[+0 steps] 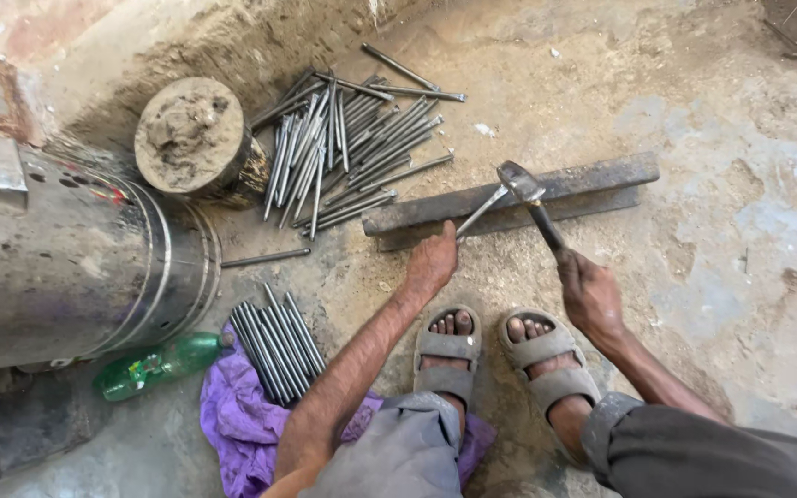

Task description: The person repeatedly hammers metal rods on a wooden block to flatten or shape their ends. They pick up rods from a pile, place them on the block, strike them with a hammer, and set them aside.

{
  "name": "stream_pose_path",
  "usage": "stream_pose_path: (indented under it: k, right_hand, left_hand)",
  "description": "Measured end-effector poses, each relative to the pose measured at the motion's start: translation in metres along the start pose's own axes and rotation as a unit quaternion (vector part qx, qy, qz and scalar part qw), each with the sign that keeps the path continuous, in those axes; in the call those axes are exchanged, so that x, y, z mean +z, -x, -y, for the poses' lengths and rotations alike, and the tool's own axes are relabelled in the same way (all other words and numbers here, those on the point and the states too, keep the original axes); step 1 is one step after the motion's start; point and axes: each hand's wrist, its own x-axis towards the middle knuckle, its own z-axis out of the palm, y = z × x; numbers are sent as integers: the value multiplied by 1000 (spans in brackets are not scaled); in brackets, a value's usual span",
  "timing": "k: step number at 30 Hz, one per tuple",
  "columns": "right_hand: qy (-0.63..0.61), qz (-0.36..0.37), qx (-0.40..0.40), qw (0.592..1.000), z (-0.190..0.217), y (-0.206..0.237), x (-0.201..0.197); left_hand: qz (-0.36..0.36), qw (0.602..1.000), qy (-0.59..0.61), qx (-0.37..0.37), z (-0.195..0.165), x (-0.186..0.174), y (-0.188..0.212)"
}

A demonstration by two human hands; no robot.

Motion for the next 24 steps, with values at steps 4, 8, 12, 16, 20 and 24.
stream_pose_path:
  k: [4,8,12,16,20,24]
  right_hand:
    - [69,0,-33,997,-10,-23,1]
    - [5,20,37,999,-34,-17,-10]
    - [36,10,71,997,-74,-8,-17]
    - [102,42,117,987,-111,-29,-12]
    - [116,88,134,980,-135,-35,-5]
    - [110,80,120,983,-143,-21,4]
  left_hand:
    - [-22,999,-25,8,3,3,-6]
    - [-30,999,-16,20,11,11,-11]
    - [-36,999,14,15,23,17,1]
    - [-127,985,100,-59,53,-8,16]
    - [-183,944,111,-251,108,-87,17]
    - [-485,845,-190,-122,150,-162,32]
